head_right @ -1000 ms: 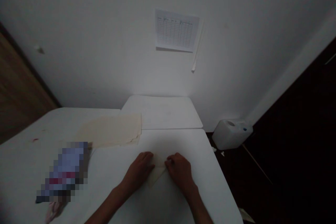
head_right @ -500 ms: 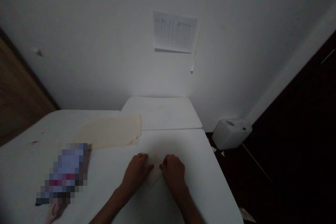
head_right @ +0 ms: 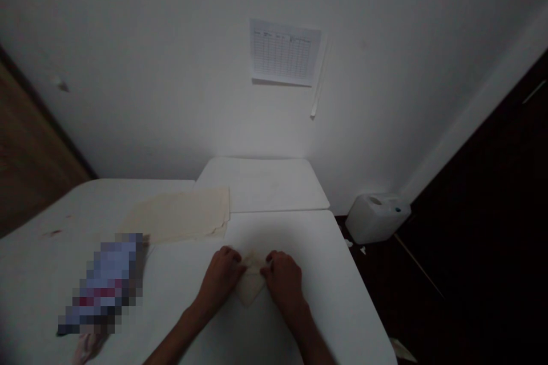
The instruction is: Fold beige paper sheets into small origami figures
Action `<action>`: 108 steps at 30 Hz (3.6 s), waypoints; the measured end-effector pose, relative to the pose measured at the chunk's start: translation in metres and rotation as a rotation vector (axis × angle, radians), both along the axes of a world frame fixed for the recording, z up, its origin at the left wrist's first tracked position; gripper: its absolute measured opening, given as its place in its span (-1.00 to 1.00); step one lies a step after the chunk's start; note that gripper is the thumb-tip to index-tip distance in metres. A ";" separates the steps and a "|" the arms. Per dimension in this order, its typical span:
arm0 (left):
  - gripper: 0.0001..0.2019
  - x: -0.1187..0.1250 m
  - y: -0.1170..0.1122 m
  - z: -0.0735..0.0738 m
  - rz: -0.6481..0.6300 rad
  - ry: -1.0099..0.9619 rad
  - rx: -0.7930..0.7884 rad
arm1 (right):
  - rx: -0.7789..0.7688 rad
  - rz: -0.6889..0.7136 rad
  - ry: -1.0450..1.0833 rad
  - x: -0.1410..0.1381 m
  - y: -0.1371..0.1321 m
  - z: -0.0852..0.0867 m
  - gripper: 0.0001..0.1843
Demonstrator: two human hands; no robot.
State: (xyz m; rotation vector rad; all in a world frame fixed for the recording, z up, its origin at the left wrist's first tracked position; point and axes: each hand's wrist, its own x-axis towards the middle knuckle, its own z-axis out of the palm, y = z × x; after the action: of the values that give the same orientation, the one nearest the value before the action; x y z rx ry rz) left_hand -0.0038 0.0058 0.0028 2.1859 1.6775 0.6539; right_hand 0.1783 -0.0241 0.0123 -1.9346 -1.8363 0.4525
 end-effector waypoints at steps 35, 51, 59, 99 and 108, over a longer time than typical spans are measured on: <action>-0.73 -0.010 0.004 0.002 -0.102 -0.453 -0.141 | 0.164 0.069 0.563 0.015 0.002 0.003 -0.86; -0.70 -0.030 0.012 0.014 -0.468 -0.021 0.423 | 0.438 0.273 0.161 0.025 0.006 0.013 -0.81; -0.54 -0.030 0.001 -0.021 -0.597 0.149 0.318 | 0.280 0.386 -0.081 0.030 -0.003 -0.013 -0.71; -0.59 0.007 0.024 -0.002 -0.079 0.057 -0.128 | 0.040 0.100 0.015 0.005 0.027 -0.004 -0.57; -0.69 0.008 0.033 -0.005 -0.098 0.025 -0.158 | -0.077 0.139 0.009 0.010 0.037 0.002 -0.58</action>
State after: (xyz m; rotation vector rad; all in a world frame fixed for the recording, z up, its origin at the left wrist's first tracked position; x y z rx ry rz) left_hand 0.0038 0.0389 -0.0020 2.1562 1.5661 0.4537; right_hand 0.1881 0.0129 0.0143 -1.8577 -1.9830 0.5836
